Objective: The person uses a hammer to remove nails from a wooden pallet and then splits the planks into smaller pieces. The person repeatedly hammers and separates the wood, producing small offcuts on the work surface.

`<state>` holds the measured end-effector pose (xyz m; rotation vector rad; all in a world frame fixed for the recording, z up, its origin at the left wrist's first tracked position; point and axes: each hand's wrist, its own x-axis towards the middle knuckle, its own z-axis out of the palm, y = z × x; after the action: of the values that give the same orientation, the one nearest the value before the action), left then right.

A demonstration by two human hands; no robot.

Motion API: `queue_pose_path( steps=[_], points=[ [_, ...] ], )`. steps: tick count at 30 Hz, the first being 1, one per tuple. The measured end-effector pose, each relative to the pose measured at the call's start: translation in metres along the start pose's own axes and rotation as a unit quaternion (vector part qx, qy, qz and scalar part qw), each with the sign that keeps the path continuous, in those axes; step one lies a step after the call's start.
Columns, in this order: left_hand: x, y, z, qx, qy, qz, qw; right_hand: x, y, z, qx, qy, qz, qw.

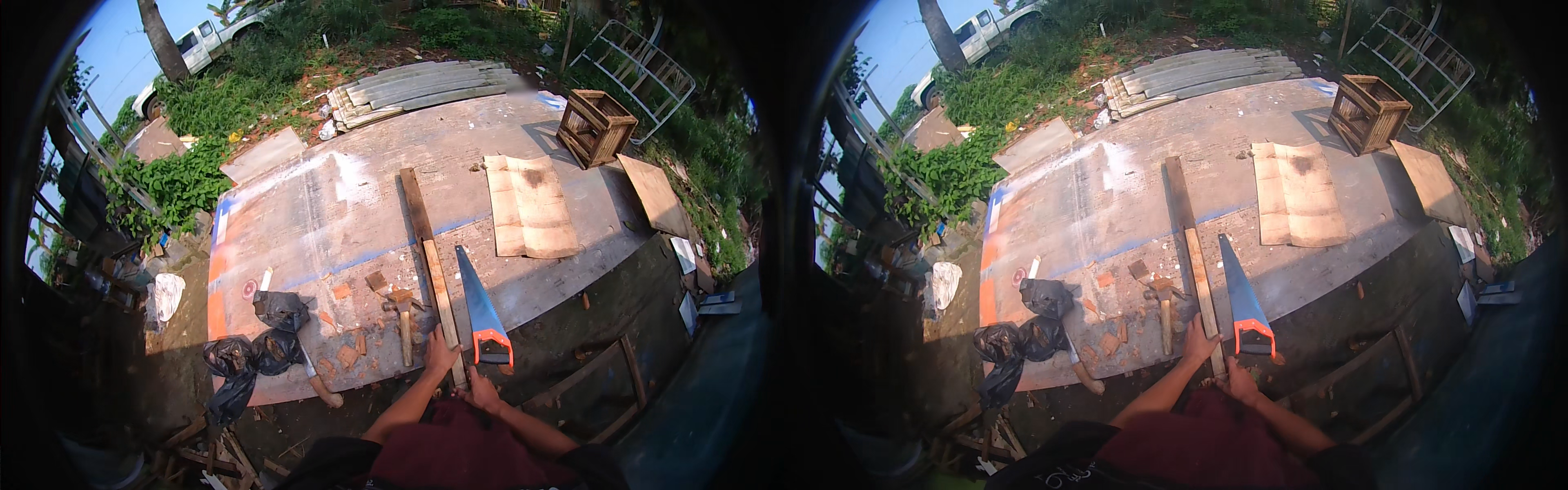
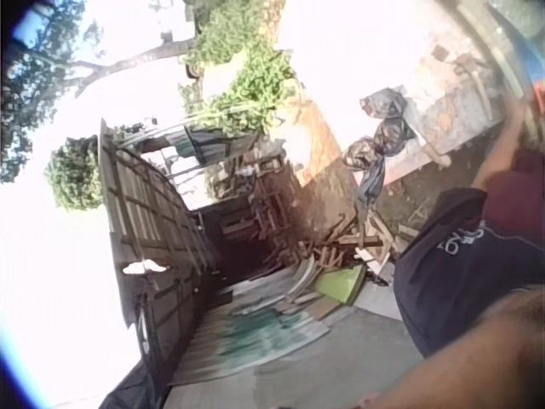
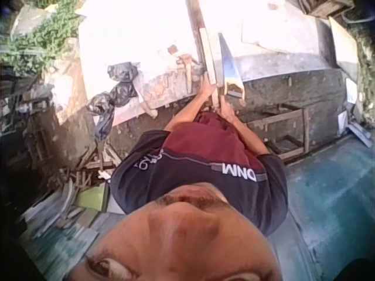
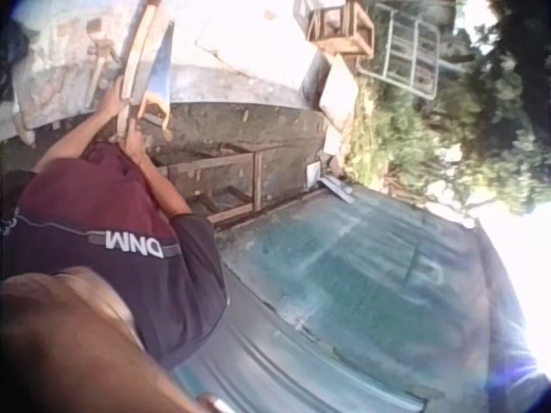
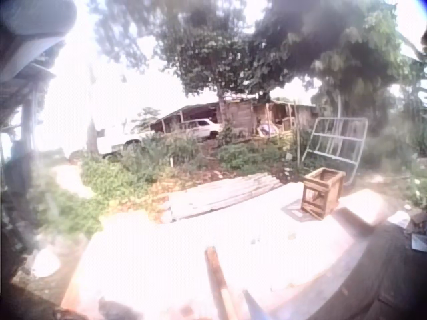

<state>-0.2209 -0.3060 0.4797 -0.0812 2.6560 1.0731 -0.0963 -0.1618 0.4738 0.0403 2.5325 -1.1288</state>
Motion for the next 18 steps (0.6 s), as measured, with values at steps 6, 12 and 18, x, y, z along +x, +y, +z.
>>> queue_pose_path(
  steps=[6, 12, 18],
  points=[
    [-0.001, 0.003, 0.000, 0.037, -0.041, -0.001, 0.998, -0.006, -0.017, -0.018, -0.014, -0.029, 0.013, 0.999],
    [-0.002, 0.008, -0.001, 0.053, -0.061, -0.012, 0.997, -0.006, -0.012, -0.017, -0.073, -0.062, -0.006, 0.995],
    [0.000, 0.005, 0.000, 0.066, -0.049, -0.002, 0.997, -0.004, -0.016, -0.014, -0.167, -0.059, -0.019, 0.984]
  ],
)
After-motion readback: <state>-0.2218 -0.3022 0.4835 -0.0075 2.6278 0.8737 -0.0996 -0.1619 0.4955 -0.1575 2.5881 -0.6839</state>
